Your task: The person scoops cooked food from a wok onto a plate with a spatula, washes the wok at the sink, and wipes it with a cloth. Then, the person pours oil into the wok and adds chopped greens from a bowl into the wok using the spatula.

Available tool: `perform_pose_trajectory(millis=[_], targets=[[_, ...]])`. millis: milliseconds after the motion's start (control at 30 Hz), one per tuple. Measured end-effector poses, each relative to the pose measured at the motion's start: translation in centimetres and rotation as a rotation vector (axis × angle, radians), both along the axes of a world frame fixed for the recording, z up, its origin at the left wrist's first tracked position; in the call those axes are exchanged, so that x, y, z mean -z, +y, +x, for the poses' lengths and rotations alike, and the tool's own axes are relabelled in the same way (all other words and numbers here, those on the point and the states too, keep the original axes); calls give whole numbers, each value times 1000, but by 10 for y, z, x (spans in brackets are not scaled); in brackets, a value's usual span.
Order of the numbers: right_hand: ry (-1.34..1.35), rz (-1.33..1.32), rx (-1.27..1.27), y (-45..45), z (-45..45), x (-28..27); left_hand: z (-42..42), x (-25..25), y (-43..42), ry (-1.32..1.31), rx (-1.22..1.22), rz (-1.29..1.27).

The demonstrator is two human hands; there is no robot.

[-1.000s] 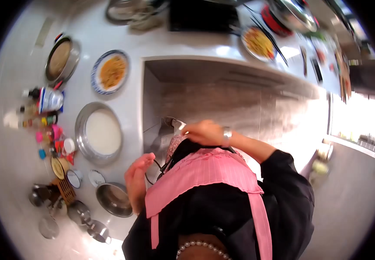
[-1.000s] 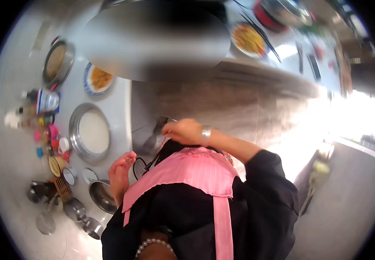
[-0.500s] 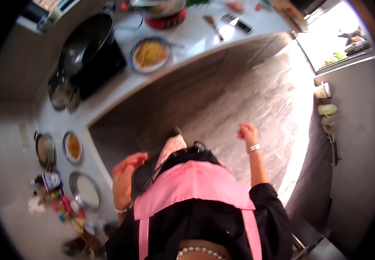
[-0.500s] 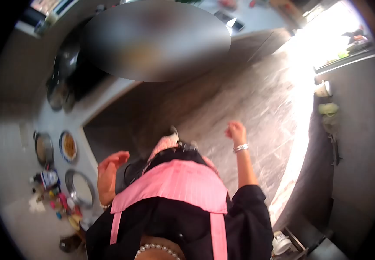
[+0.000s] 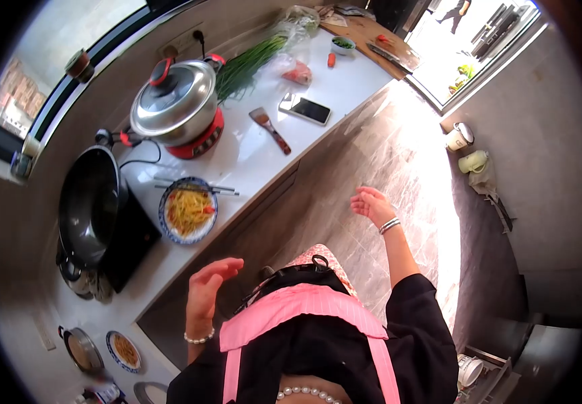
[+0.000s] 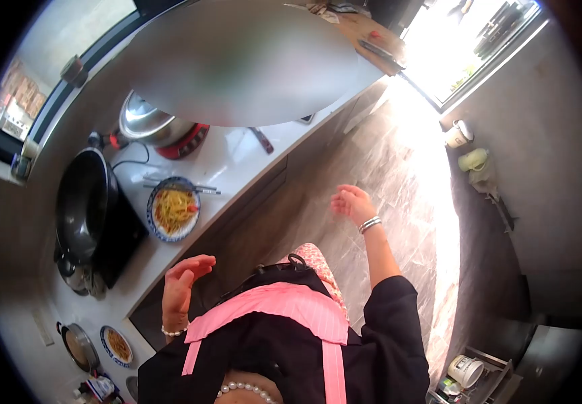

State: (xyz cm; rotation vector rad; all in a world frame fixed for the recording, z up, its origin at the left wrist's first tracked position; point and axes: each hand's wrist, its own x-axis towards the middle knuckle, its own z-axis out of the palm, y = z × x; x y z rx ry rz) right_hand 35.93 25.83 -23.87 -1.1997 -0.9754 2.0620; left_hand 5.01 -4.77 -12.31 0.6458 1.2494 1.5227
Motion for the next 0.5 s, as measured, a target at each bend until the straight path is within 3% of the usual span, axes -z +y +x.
perform_pose_trajectory(millis=[167,333,400,500], targets=[[120,40,51,137,-24,-16,2,12,79,9,-41,-121],[251,92,36,349,-71,12,43,25,180,62,-237,-260],[322,60,120,427,-97,41,63,16,226,-4,-274,-290],[236,68,240,512,-141,39,84,-6,283,103,-179,-437]])
